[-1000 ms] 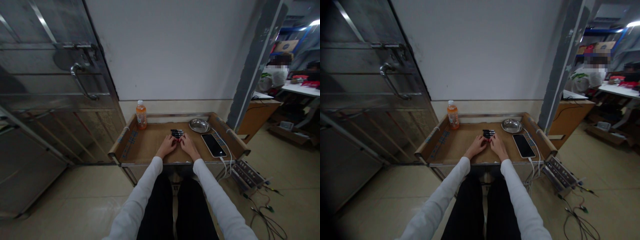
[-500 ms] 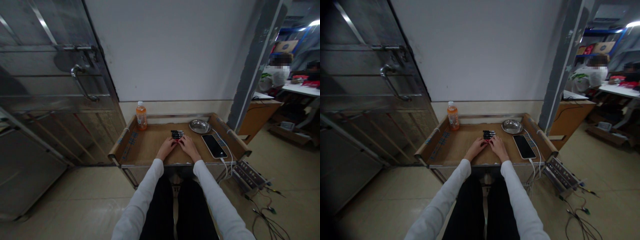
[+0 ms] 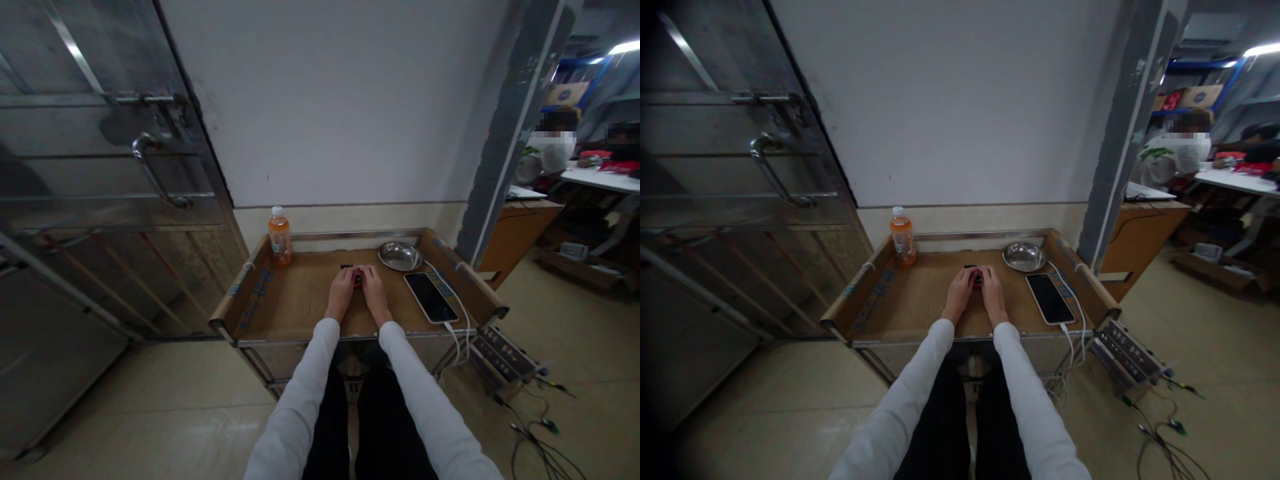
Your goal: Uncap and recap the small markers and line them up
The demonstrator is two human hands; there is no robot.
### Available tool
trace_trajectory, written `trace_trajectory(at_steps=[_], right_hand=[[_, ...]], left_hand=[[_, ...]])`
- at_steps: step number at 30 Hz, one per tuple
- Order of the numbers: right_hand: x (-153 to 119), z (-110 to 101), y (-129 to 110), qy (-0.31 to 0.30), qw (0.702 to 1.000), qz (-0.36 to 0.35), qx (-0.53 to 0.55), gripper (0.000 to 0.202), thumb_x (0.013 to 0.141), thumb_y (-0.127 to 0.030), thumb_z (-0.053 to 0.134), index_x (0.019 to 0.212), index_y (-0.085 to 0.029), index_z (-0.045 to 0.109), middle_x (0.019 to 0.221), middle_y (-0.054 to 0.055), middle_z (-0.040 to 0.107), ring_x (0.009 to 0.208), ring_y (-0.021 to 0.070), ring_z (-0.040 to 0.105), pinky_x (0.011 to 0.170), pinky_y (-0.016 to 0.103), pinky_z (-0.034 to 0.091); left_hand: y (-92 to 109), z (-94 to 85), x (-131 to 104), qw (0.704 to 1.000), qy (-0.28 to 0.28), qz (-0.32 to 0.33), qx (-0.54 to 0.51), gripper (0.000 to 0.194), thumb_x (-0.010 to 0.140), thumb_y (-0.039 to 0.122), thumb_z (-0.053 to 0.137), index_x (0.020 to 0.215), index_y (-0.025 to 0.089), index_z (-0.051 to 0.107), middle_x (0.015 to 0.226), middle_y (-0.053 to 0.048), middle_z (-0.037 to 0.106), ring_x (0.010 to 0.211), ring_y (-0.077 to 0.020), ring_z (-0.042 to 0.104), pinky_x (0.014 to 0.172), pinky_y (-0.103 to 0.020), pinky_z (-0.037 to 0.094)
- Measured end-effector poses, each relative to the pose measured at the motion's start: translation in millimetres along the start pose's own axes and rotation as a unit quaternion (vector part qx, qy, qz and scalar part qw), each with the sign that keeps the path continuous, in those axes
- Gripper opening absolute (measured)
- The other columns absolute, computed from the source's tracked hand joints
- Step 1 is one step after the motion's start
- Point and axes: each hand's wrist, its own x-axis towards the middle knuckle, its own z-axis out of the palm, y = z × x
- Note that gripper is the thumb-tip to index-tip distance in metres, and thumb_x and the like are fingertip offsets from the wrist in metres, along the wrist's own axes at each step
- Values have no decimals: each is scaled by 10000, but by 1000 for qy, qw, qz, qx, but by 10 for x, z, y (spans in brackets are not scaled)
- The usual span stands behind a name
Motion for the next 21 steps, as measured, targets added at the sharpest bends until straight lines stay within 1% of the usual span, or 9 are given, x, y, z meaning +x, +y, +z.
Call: trace_trajectory(at_steps=[4,9,15,21], right_hand=[[-25,-15,6,29,999,-3,31,293,944,-222,327,1055,-191,596,1022,88,577,940,178,567,858,324,471],[-54,-47,-33,56,997,-7,45,292,959,-285,326,1008,-188,597,988,83,574,922,181,575,852,325,475],[-64,-58,-43,26,999,-24,30,301,959,-267,317,1038,-184,596,1017,91,584,932,181,578,855,326,480],[-72,-30,-26,1,999,-34,29,303,939,-194,317,1077,-181,586,1064,99,594,979,179,586,894,333,481]], left_hand=[[-9,86,4,1000,7,26,10,201,942,211,417,1074,188,567,1028,-79,645,968,-177,610,879,-334,490],[-50,78,-22,999,34,29,29,185,932,200,441,1057,190,578,1012,-75,668,953,-181,625,874,-343,498],[-25,38,-51,1000,10,22,-2,201,929,199,445,1092,197,562,1041,-75,662,969,-183,626,875,-341,504],[-1,-1,-59,997,21,3,-70,251,927,160,407,1153,200,509,1125,-84,598,1065,-171,587,935,-348,488]])
